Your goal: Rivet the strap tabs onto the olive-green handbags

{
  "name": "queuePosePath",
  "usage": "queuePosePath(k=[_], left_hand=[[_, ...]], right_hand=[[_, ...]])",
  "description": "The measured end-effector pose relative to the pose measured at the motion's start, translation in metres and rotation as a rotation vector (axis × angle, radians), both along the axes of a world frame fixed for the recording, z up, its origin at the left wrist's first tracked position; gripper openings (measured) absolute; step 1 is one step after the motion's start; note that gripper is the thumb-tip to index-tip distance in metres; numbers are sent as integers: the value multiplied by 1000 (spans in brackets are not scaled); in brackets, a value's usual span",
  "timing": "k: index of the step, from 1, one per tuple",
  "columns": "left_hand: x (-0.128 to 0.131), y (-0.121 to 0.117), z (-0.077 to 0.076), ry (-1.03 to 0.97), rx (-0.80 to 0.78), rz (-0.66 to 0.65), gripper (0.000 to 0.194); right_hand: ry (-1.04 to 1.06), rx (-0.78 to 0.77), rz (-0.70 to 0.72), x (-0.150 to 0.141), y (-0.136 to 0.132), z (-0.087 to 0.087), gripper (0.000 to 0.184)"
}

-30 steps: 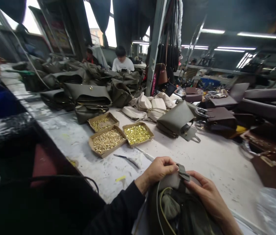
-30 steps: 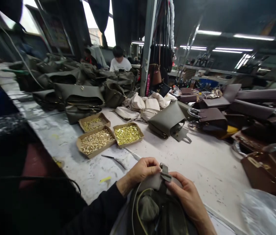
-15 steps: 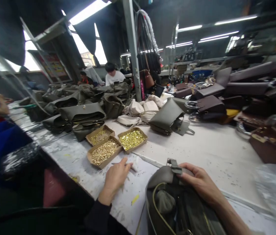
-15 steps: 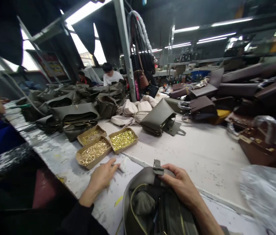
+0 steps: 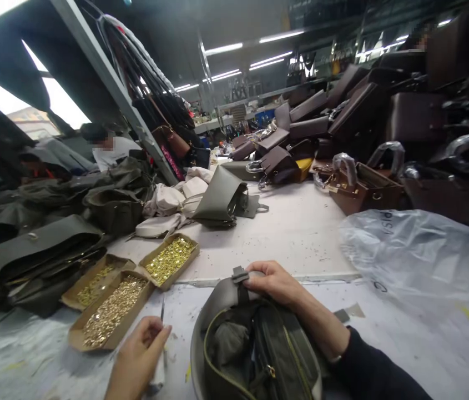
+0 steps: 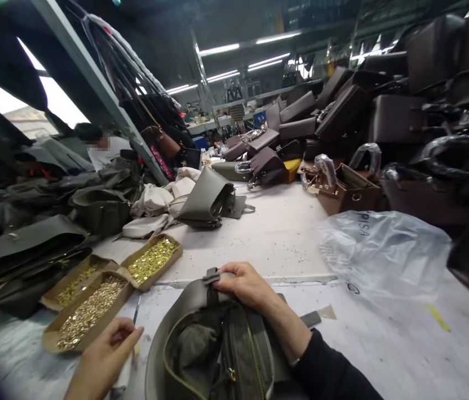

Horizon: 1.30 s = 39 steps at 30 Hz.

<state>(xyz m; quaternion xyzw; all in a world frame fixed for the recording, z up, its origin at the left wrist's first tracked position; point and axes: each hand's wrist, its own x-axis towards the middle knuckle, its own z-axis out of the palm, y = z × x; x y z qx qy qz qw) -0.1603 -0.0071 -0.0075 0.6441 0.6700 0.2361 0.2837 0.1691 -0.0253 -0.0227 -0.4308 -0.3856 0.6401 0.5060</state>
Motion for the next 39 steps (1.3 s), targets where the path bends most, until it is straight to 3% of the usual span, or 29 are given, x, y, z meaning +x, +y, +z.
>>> queuePosePath(k=[2,4,7,10,12,15,18,25,31,36,39], left_hand=[[11,-6,22,-382,-32,30,45],[30,-14,49,-590,-109,-15,52],[65,-21,82,-546,-200,-171,53],[98,-19,95,-416,-320,-418,31],[115,-15,94,-369,-367,-521,26],[127,-13,87,-364,-491,-557,24],[125,-16,82,-282,-527,-554,22],[109,-23,88,-72,-546,-549,21],[106,-21,80,-219,-645,-507,23],[113,-27,78,-615,-861,-365,32],[117,-35,70,-764,-936,-290,40]], right_hand=[[1,-10,-2,-2,0,1,41],[-1,-15,-9,-3,0,2,38],[-4,-7,-12,-5,-1,4,35],[0,-15,-2,-5,-1,3,36],[8,-27,1,-4,0,2,38],[1,-18,-7,-5,1,-1,39],[-10,-4,-21,-9,1,-2,35],[-1,-81,-59,-20,1,-2,34],[-27,-82,-64,-21,1,-2,37],[-68,-10,-102,-22,0,-4,39],[-91,-5,-114,-23,-1,-2,39]])
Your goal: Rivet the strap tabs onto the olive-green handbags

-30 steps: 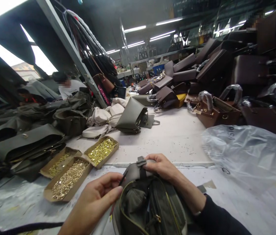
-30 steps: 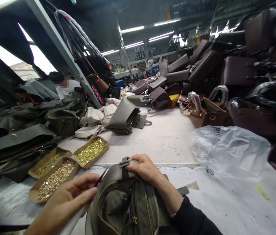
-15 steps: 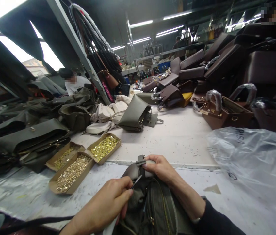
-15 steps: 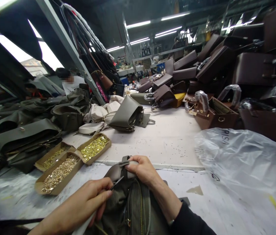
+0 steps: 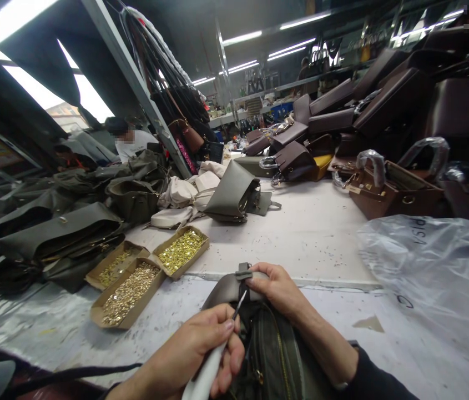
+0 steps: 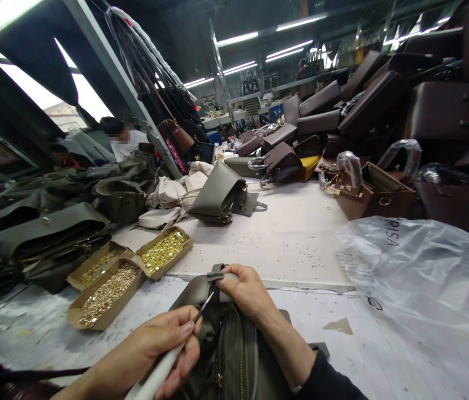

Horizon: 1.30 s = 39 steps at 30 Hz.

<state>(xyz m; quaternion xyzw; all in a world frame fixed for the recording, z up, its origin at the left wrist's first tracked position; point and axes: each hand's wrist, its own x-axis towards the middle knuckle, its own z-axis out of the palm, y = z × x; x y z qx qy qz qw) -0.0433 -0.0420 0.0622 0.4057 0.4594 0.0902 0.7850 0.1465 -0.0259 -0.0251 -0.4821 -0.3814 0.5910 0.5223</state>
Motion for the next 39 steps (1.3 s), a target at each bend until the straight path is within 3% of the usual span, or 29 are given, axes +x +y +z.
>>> queuePosePath(k=[6,13,23,33,39], left_hand=[[-2,-5,-24,-19,45,110,38],[-2,-5,-17,-36,69,118,20],[0,-4,-43,-128,17,162,36],[2,-8,-26,-56,21,142,25],[2,-8,-34,-87,29,160,32]], right_hand=[[23,-27,-12,-2,-1,3,34],[31,-37,10,-1,-1,3,35],[33,-24,1,0,-2,4,35],[41,-14,-5,0,-2,3,37],[50,-7,11,1,-3,4,36]])
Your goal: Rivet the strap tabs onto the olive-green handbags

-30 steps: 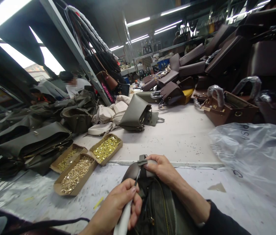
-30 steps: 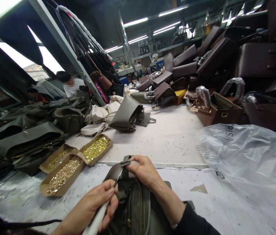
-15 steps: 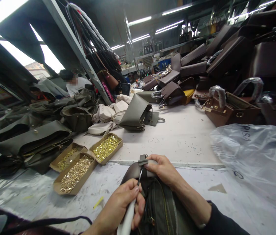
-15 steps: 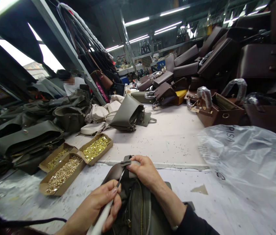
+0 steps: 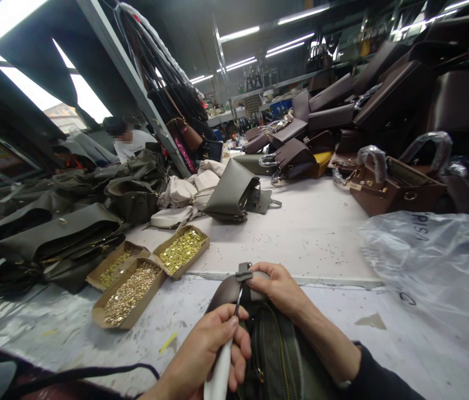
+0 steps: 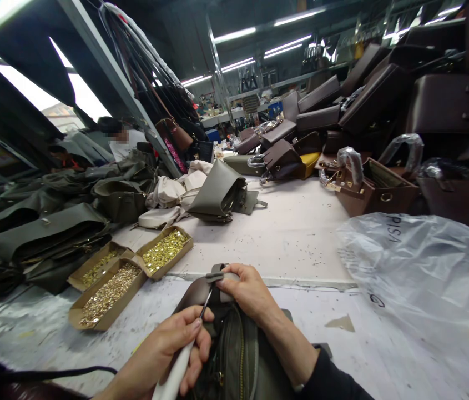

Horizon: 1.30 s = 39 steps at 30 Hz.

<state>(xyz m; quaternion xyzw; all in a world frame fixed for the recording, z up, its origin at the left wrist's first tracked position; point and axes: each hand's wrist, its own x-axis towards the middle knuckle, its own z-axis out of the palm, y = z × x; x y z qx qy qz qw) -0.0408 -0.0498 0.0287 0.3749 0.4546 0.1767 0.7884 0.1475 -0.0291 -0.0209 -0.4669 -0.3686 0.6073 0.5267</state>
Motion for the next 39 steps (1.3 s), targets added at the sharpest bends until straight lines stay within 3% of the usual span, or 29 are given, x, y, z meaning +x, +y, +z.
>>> queuePosePath(k=[12,25,32,39], left_hand=[[8,-5,6,80,16,82,29],[15,-12,-18,82,149,217,41],[14,-11,-26,-79,53,262,37],[13,-6,-26,-247,-146,287,31]], right_hand=[[29,33,2,0,0,1,33],[34,-46,66,2,1,-2,48],[78,-131,82,3,2,1,54],[129,-188,86,5,2,0,55]])
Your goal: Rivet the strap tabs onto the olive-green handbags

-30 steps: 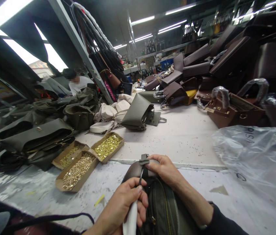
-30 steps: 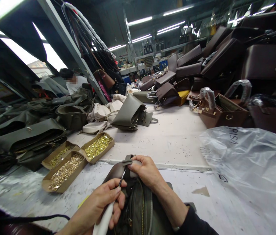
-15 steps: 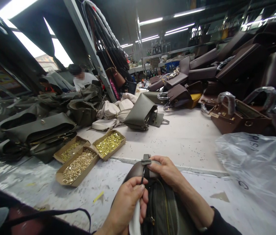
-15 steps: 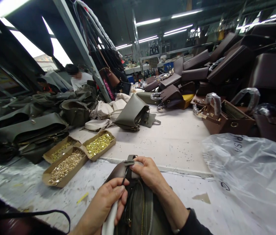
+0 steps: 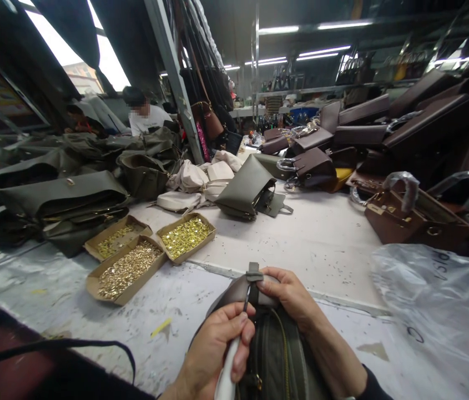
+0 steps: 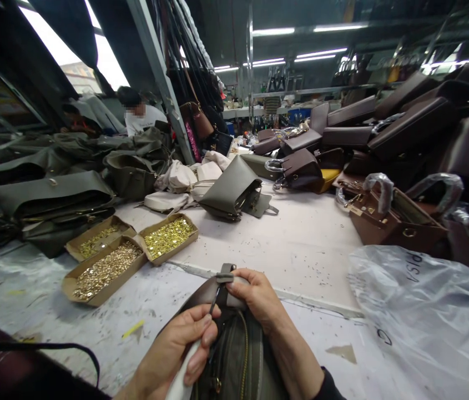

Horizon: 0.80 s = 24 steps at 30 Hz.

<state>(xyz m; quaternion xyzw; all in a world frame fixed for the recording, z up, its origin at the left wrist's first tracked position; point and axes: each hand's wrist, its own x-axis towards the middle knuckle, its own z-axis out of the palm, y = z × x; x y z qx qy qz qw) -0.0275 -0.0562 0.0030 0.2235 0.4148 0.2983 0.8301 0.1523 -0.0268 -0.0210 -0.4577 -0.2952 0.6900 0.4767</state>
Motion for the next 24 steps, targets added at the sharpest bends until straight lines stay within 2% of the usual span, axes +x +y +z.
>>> queuePosePath(k=[6,10,18,24], left_hand=[[-5,7,-12,-237,-157,46,17],[-7,13,-13,-362,-225,61,10],[-10,13,15,-276,-235,32,19],[-13,6,16,-186,-138,-37,14]], right_hand=[[42,-17,-5,1,2,-9,54],[42,-20,-2,1,2,-5,54],[16,-20,-22,0,3,-1,53],[-20,20,-27,0,3,-3,55]])
